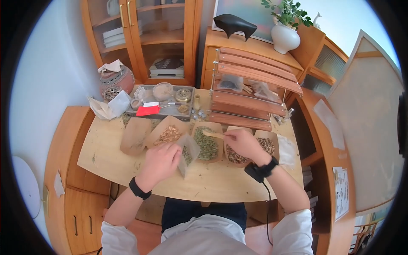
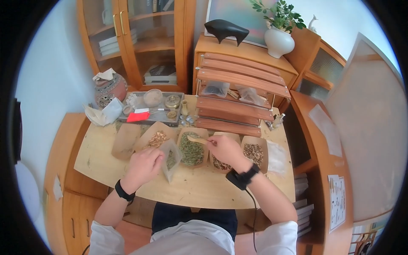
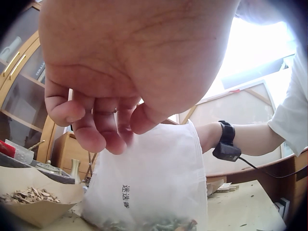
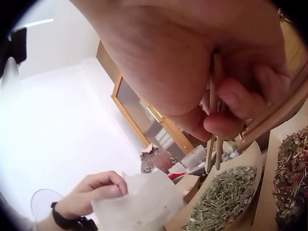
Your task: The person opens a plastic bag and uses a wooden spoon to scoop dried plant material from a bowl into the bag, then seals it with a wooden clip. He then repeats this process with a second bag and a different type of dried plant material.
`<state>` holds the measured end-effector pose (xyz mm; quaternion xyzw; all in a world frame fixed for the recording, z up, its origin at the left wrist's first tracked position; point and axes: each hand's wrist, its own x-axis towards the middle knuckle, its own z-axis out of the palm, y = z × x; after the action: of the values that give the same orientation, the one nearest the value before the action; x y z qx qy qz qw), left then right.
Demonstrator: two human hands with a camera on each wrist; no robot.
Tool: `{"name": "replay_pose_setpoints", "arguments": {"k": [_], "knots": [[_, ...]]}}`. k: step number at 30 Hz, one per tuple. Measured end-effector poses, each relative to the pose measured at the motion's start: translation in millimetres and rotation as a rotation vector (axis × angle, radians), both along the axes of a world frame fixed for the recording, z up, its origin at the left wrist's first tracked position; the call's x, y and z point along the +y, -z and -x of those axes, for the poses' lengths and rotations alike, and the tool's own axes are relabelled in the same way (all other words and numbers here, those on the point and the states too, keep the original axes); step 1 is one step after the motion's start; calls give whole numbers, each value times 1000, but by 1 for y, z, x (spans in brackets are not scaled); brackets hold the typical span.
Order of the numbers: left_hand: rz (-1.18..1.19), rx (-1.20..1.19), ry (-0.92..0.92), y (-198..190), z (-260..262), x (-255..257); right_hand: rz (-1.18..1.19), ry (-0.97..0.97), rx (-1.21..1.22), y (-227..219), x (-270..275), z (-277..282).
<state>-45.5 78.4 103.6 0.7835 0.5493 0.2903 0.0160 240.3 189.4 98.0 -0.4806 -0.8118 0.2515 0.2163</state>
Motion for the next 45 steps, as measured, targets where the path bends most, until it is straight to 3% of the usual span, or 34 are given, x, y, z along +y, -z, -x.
{"name": "replay_pose_setpoints", "arguments": {"k": [5,9,12,15,19,22,25,28,34,37,45], "knots": [[36,7,13,-6,-3,0,-82,-8,-235,8,5,39],[14,-1,16,-8,-2,-2,-113,-79,-341,0,3,29],[-13,18,8,-6,-1,-2,-12,61,-306,-24,6,14],[-7,20,6,-7,-1,-2,-8,146,-346,-5,29,-5],[-3,16,9,-6,-2,0,251,46,-201,11,42,-9],[-4,15,8,-4,-1,1,283,-4,-194,0,36,1],[-15,3,12,-5,-2,0,238,-97,-206,10,34,7],[-21,-7,15,-4,-2,1,152,-50,-268,-5,7,20],[-11,4,15,-5,-2,0,-112,-53,-412,14,-16,31],[-13,11,16,-5,-2,1,-191,-29,-331,25,-17,27],[-26,38,19,-7,-4,0,-89,67,-149,35,-11,14]]}}
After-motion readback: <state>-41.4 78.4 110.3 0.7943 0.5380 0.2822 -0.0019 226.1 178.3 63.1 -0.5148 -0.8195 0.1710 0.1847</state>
